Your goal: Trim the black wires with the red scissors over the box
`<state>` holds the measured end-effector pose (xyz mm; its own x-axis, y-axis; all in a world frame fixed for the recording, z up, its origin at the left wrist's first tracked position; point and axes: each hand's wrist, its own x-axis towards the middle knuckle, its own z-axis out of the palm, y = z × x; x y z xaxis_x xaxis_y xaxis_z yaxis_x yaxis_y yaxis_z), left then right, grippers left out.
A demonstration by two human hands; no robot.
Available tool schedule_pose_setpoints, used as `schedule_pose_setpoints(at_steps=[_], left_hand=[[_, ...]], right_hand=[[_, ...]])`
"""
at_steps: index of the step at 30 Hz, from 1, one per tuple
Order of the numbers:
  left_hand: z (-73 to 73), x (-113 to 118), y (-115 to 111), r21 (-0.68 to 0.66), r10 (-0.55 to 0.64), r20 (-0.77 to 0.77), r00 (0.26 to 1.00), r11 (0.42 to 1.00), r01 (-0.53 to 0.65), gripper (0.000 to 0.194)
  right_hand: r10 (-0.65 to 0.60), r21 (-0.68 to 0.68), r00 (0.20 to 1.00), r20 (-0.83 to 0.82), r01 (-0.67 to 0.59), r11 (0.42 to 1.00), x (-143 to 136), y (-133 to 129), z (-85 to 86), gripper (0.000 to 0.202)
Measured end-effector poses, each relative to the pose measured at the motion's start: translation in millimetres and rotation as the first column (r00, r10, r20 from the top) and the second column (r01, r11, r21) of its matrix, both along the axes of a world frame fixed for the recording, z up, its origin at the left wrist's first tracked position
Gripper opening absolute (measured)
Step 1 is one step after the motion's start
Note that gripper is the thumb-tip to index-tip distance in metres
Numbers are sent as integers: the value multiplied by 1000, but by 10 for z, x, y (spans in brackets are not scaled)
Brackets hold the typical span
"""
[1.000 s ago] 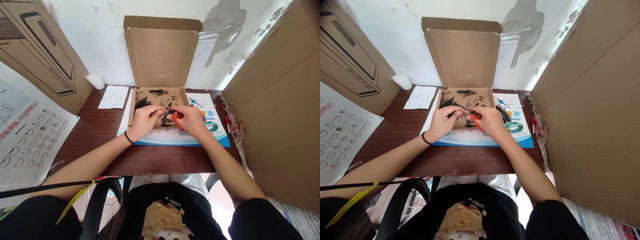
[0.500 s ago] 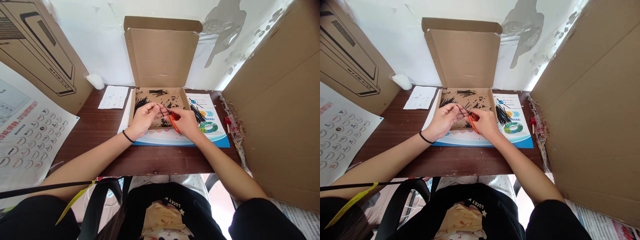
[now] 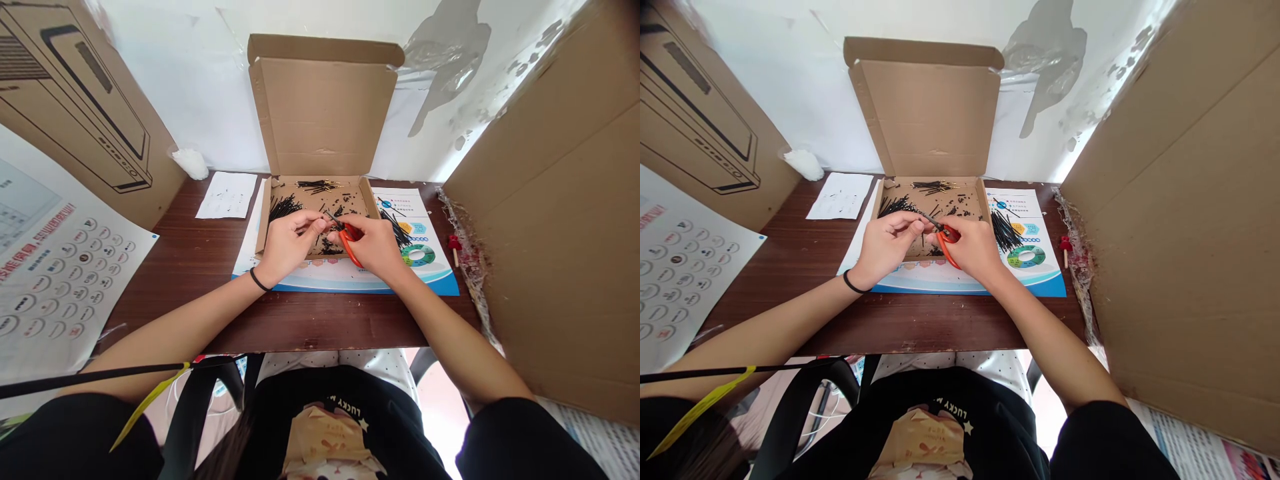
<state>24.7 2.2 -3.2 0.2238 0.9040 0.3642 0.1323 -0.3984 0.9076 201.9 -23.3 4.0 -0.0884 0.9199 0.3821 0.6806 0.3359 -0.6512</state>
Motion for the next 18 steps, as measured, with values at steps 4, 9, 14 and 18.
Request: schedule_pose_setpoints(at_steps=[4, 9, 14, 18], left_hand=[[-6, -23, -5, 103, 96, -128, 987, 991, -83, 27], [-10, -41, -11, 214, 184, -214, 959, 967, -138, 25], [-24, -47, -12, 293, 209, -264, 942, 948, -128, 20], [-41, -57, 5, 327, 205, -278, 938, 939, -108, 21]], right_hand=[[-6, 20, 998, 57, 5, 1000, 18, 1, 6, 35], [6, -10, 995, 98, -5, 1000, 18, -10, 20, 32], [14, -17, 992, 129, -12, 1000, 19, -14, 27, 32], [-3, -3, 986, 169, 3, 1000, 23, -14, 35, 31]])
